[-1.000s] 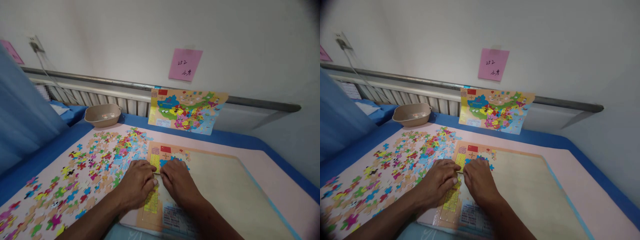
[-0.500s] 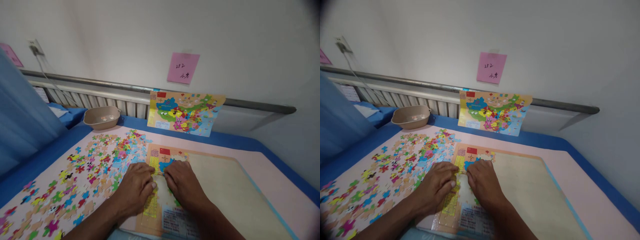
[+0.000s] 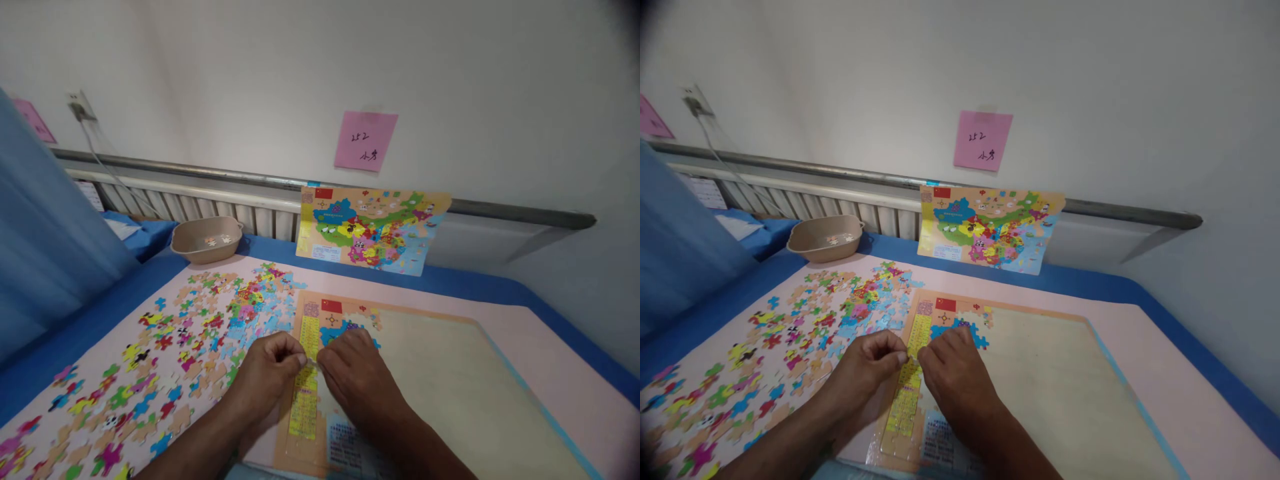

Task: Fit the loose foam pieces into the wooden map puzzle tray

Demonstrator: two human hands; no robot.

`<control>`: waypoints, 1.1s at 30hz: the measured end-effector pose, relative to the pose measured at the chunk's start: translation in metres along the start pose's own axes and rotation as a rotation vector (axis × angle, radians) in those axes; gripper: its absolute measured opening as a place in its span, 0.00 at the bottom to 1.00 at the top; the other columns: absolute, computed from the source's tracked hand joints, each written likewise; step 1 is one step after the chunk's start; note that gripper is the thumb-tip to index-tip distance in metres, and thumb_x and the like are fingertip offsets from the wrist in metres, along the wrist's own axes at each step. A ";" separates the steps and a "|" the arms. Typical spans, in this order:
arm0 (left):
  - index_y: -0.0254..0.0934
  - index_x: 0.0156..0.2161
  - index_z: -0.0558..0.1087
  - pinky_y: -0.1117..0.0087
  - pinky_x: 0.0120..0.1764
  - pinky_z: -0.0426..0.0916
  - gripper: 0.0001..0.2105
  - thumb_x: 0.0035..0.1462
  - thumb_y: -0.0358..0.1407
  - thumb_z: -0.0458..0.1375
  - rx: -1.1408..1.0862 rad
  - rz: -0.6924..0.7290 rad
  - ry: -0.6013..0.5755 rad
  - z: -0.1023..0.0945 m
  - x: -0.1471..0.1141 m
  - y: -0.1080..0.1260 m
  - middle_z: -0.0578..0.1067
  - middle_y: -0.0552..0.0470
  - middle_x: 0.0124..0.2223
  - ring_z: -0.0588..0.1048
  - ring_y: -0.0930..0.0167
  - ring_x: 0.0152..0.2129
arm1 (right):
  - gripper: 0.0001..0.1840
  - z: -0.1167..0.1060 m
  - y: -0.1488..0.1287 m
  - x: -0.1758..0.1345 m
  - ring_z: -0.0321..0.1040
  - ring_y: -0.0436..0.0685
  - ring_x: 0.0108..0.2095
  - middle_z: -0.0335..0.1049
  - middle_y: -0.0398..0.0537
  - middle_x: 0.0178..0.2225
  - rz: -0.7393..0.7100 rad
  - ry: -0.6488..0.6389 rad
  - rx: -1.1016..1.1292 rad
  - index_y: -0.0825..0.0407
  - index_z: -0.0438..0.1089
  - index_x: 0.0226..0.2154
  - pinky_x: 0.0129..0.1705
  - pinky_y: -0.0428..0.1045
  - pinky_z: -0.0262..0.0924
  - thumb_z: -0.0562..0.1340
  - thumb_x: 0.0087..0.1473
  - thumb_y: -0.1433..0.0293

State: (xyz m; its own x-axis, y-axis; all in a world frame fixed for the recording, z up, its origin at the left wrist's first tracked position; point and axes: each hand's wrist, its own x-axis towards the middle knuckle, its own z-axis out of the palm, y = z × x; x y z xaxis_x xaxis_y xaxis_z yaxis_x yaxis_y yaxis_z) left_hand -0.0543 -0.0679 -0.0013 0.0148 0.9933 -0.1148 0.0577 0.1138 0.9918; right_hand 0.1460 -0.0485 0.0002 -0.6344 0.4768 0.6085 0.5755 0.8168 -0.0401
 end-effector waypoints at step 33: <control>0.35 0.35 0.80 0.69 0.36 0.66 0.11 0.45 0.39 0.67 -0.079 -0.036 0.048 0.004 0.002 -0.004 0.78 0.51 0.31 0.74 0.70 0.30 | 0.06 0.005 -0.007 0.005 0.67 0.56 0.33 0.72 0.42 0.30 0.746 -0.007 0.816 0.49 0.72 0.32 0.36 0.49 0.60 0.60 0.57 0.67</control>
State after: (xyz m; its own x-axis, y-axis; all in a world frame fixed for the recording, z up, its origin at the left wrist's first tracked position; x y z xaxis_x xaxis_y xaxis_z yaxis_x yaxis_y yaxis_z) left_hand -0.0510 -0.0664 -0.0062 -0.0339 0.9881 -0.1497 -0.0218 0.1490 0.9886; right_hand 0.1362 -0.0497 -0.0001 -0.2740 0.9386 0.2096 0.3026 0.2910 -0.9076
